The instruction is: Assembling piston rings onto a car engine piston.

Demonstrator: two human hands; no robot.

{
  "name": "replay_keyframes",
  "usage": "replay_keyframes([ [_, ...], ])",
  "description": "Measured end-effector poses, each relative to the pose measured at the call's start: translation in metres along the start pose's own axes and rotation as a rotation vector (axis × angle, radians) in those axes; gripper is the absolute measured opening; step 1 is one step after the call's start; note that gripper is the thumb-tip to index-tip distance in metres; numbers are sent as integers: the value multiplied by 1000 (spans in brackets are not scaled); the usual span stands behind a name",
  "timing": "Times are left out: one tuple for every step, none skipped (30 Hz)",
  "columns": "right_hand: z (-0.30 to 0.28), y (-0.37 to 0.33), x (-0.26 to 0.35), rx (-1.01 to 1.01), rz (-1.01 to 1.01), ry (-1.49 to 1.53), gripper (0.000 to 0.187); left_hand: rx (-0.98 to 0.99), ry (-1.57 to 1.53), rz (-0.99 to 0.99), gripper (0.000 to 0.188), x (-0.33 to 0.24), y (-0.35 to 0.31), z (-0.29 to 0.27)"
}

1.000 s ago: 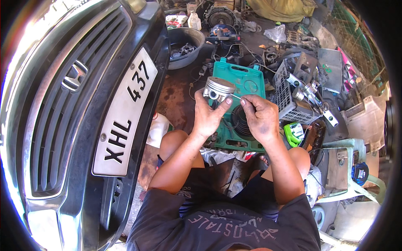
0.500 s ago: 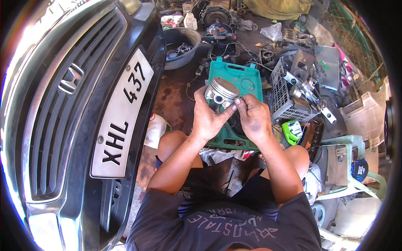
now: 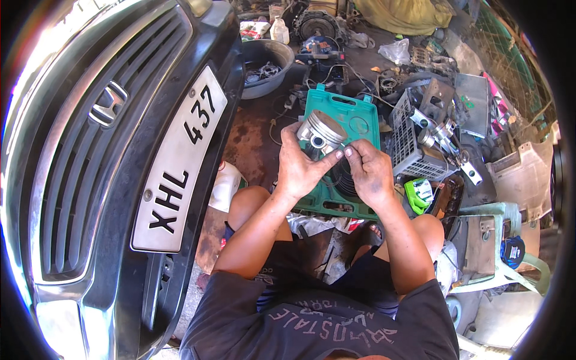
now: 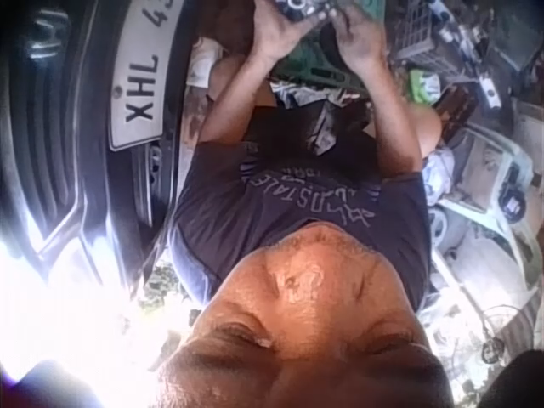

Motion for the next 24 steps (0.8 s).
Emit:
replay_keyframes([
  [0, -1, 1, 3, -5, 2, 10, -5, 2, 1, 82, 0, 1, -2],
  [-1, -2, 3, -13, -46, -60, 10, 0, -8, -22, 82, 1, 1, -2],
  [-3, -3, 4, -29, -87, -121, 11, 6, -19, -45, 83, 2, 2, -3],
  [-4, -4, 6, -22, -93, -115, 11, -3, -13, -45, 83, 5, 2, -5],
  [-5, -4, 8, -9, -85, -146, 12, 1, -85, -91, 84, 13, 3, -4],
  [-6, -4, 9, 5, -77, -177, 13, 5, -158, -136, 86, 18, 3, -3],
  [-8, -4, 9, 7, -78, -176, 13, 2, -157, -137, 86, 18, 3, -1],
  [-10, -3, 8, 37, -52, -222, 13, 1, -171, -155, 87, 18, 3, 0],
  [-10, -3, 7, 67, -26, -269, 14, -1, -185, -174, 88, 18, 2, 2],
  [-11, -3, 9, 69, -26, -270, 14, -26, -191, -160, 88, 19, 2, 2],
  [-12, -3, 10, 71, -15, -290, 15, -28, -192, -162, 88, 26, 2, 3],
  [-13, -4, 12, 73, -5, -311, 15, -4, -256, -182, 88, 36, 3, 5],
  [-15, -4, 15, 76, -7, -315, 15, 18, -322, -203, 88, 37, 5, 7],
  [-17, -4, 18, 85, -32, -347, 14, 13, -327, -205, 88, 37, 6, 8],
  [-18, -6, 22, 95, -57, -381, 13, 78, -396, -247, 85, 38, 6, 10],
  [-20, -7, 26, 105, -68, -382, 13, 134, -461, -287, 83, 37, 6, 10],
  [-22, -10, 31, 85, -114, -365, 11, 119, -465, -288, 83, 39, 8, 8],
  [-25, -12, 37, 65, -159, -347, 8, 68, -498, -298, 81, 42, 10, 5],
  [-29, -14, 40, 73, -167, -351, 8, 20, -533, -307, 79, 44, 13, 3],
  [-34, -16, 43, 57, -180, -265, 6, -30, -437, -332, 76, 37, 17, -3],
  [-38, -16, 44, 41, -192, -178, 6, -54, -155, -212, 78, 21, 17, -10],
  [-38, -16, 43, -6, -210, -73, 8, -40, -66, -93, 79, 17, 15, -9],
  [-38, -14, 42, -9, -206, -76, 8, -24, 23, 27, 81, 11, 13, -8],
  [-38, -9, 42, -31, -239, -28, 9, -16, 21, 28, 81, 10, 11, -7],
])
Point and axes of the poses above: each hand's wrist, its own y-axis towards the middle knuckle, its own z-axis out of the palm, x = y × z, the point moved 4 cm from there along y, towards the middle knuckle, and after that the axes turned 5 degrees about -x, right-handed, at the moved point
